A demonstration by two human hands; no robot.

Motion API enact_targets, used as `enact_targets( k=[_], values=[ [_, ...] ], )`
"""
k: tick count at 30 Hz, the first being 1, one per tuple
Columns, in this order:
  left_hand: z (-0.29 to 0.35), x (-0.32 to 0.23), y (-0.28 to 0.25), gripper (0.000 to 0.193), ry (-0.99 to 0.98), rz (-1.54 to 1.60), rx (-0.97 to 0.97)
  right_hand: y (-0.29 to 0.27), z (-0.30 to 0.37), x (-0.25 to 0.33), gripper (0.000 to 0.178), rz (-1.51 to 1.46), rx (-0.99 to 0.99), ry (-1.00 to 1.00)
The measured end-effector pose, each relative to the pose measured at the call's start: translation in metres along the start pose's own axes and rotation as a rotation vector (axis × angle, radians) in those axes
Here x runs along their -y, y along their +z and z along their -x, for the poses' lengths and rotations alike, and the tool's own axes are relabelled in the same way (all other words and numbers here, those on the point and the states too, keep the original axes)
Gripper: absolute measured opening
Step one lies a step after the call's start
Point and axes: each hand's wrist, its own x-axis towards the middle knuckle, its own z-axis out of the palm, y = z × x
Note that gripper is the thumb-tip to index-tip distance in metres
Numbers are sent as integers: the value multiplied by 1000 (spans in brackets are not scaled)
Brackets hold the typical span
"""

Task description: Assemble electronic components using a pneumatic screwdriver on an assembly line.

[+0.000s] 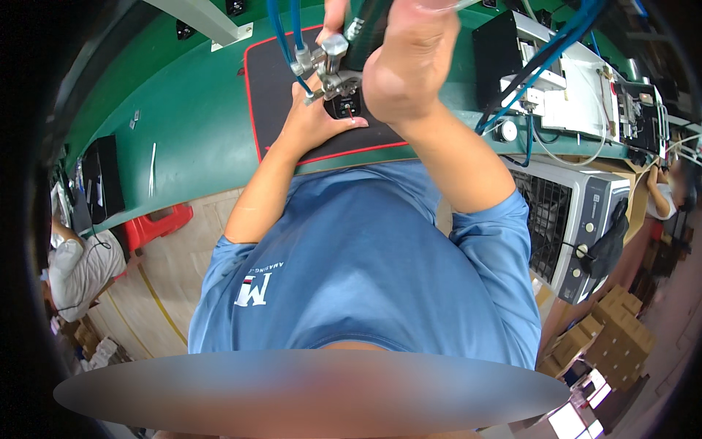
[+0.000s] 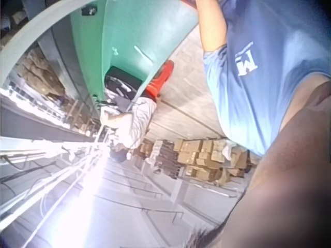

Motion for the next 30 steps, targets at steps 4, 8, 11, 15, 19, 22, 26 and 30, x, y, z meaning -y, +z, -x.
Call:
enact_targets(
  k=[4,8,11,15,19,22,26,30],
  values=[
    [0,1,-1,86,18,-17,19,7,-8,14,99,140,-17,-188],
    [0,1,0,86,31,11,-12,2,8,-25,99,19,-68,-291],
    [-3,-1,0,85,15,41,-15,-5,24,-35,98,-167,-81,87],
    [-2,1,1,85,-31,112,43,-14,33,-46,99,8,-57,138],
    [-1,4,3,85,-16,114,11,-13,35,-44,99,34,-60,142],
    [-2,2,2,84,-42,126,32,-14,35,-45,98,78,-60,118],
    [-1,3,2,84,-38,102,31,-15,38,-47,97,28,-38,138],
    [-2,4,5,82,-29,163,0,-21,44,-59,97,63,-88,95]
  ],
)
